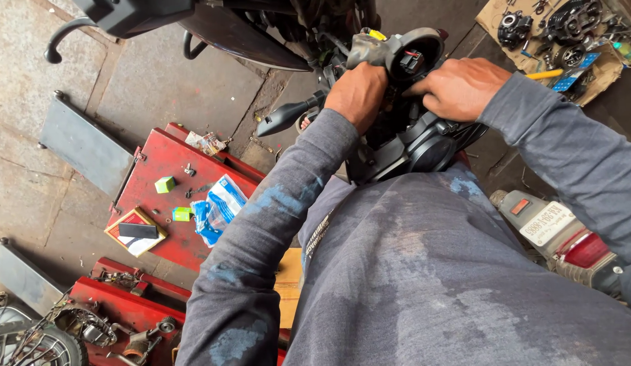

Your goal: The person works on the front of a motorcycle, handling the headlight housing and handlebar area. They remove and reposition the headlight assembly, manipulate wiring and connectors inside the housing, and use a screwdriver to loosen and tighten screws while reassembling the unit on the bike.

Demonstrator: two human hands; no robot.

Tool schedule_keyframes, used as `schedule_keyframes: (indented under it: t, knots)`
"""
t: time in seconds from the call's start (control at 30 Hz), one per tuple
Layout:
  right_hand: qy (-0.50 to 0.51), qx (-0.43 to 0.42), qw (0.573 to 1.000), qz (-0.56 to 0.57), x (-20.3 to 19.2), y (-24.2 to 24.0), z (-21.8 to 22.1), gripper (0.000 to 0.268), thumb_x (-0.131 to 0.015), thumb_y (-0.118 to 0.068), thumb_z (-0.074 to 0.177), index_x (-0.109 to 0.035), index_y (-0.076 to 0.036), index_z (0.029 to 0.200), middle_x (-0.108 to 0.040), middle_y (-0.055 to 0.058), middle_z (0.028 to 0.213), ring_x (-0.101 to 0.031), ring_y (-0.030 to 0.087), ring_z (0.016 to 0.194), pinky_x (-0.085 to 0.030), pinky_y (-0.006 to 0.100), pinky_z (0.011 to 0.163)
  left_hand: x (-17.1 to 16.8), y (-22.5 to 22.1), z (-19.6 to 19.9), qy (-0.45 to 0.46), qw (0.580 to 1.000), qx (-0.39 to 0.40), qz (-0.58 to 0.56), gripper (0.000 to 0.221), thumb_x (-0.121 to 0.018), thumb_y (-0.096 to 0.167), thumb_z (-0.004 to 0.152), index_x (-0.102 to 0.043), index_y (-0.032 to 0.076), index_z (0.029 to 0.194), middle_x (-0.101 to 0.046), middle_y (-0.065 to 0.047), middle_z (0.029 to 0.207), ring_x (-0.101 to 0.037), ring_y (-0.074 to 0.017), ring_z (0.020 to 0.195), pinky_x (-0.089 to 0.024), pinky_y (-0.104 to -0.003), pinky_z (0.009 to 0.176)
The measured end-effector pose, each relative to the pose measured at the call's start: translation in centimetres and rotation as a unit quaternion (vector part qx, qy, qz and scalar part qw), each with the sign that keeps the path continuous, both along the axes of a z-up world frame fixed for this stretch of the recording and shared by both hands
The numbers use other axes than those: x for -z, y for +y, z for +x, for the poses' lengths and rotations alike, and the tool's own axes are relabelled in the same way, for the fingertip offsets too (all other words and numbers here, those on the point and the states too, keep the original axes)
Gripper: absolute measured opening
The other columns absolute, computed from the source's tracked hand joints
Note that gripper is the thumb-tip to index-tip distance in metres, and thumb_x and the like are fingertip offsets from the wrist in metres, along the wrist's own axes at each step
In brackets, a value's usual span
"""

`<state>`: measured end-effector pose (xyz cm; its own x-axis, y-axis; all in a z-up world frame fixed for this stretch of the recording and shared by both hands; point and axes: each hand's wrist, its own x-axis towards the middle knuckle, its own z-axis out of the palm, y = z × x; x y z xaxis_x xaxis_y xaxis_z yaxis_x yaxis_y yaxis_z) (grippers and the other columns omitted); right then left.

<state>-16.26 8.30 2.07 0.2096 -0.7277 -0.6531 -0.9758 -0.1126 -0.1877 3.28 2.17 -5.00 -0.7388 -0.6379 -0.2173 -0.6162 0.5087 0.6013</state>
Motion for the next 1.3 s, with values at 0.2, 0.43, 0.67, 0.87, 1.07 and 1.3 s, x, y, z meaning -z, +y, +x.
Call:
schedule_keyframes:
  t: [0.2, 0.43, 0.67, 0.87, 1.07, 1.3]
  knots:
    - [0.070, -0.019, 0.997, 0.017, -0.5, -0.4, 0.8, 0.049, -0.053, -0.024, 0.092, -0.067, -0.035, 0.138, -0.076, 0.016, 0.101, -0.075, 0.036, 0.088, -0.061, 0.050, 0.082, -0.5, 0.0, 0.0, 0.017, 1.000, 0.007, 0.000, 0.023, -0.081, 0.020, 0.081, -0.073, 0.000, 0.084, -0.073, -0.021, 0.081, -0.075, -0.0367, 0.075, -0.061, -0.044, 0.064]
    - [0.061, -0.036, 0.998, -0.003, 0.2, -0.8, 1.0, 0.042, -0.060, -0.025, 0.089, -0.072, -0.028, 0.129, -0.076, 0.016, 0.097, -0.075, 0.036, 0.088, -0.060, 0.050, 0.081, -0.6, -0.2, 0.0, 0.000, 1.000, 0.027, -0.012, 0.025, -0.082, 0.022, 0.082, -0.073, -0.001, 0.082, -0.072, -0.020, 0.076, -0.075, -0.0362, 0.073, -0.061, -0.043, 0.061]
    - [0.071, -0.065, 0.995, -0.007, 1.3, -1.0, 1.1, 0.037, -0.059, -0.021, 0.090, -0.073, -0.026, 0.124, -0.077, 0.015, 0.095, -0.076, 0.033, 0.088, -0.061, 0.048, 0.077, -1.4, -0.3, 0.4, 0.046, 0.998, 0.033, 0.012, 0.022, -0.081, 0.019, 0.082, -0.073, -0.001, 0.082, -0.072, -0.021, 0.076, -0.074, -0.0374, 0.072, -0.060, -0.044, 0.060]
    - [0.083, -0.075, 0.994, 0.004, 1.4, -1.0, 1.0, 0.034, -0.061, -0.027, 0.091, -0.073, -0.025, 0.122, -0.077, 0.014, 0.093, -0.076, 0.032, 0.086, -0.062, 0.047, 0.077, -0.9, -0.2, 0.1, 0.016, 0.997, 0.064, -0.039, 0.018, -0.077, 0.017, 0.085, -0.072, 0.001, 0.083, -0.072, -0.020, 0.078, -0.075, -0.0364, 0.074, -0.061, -0.043, 0.063]
    - [0.074, -0.056, 0.996, -0.006, 1.0, -0.8, 0.8, 0.031, -0.062, -0.026, 0.090, -0.076, -0.022, 0.117, -0.077, 0.013, 0.093, -0.076, 0.032, 0.086, -0.061, 0.047, 0.078, -0.4, -0.5, 0.5, 0.057, 0.991, 0.100, -0.063, 0.008, -0.066, 0.007, 0.089, -0.072, 0.007, 0.094, -0.074, -0.016, 0.084, -0.074, -0.0339, 0.077, -0.061, -0.042, 0.066]
    - [0.014, 0.014, 1.000, -0.020, 1.1, 0.2, 0.0, 0.040, -0.059, -0.021, 0.088, -0.075, -0.022, 0.125, -0.076, 0.017, 0.095, -0.075, 0.036, 0.086, -0.061, 0.050, 0.081, -0.1, -0.7, 0.1, 0.009, 0.987, 0.145, -0.073, 0.013, -0.062, 0.010, 0.093, -0.072, 0.009, 0.100, -0.073, -0.015, 0.081, -0.073, -0.0331, 0.071, -0.059, -0.042, 0.061]
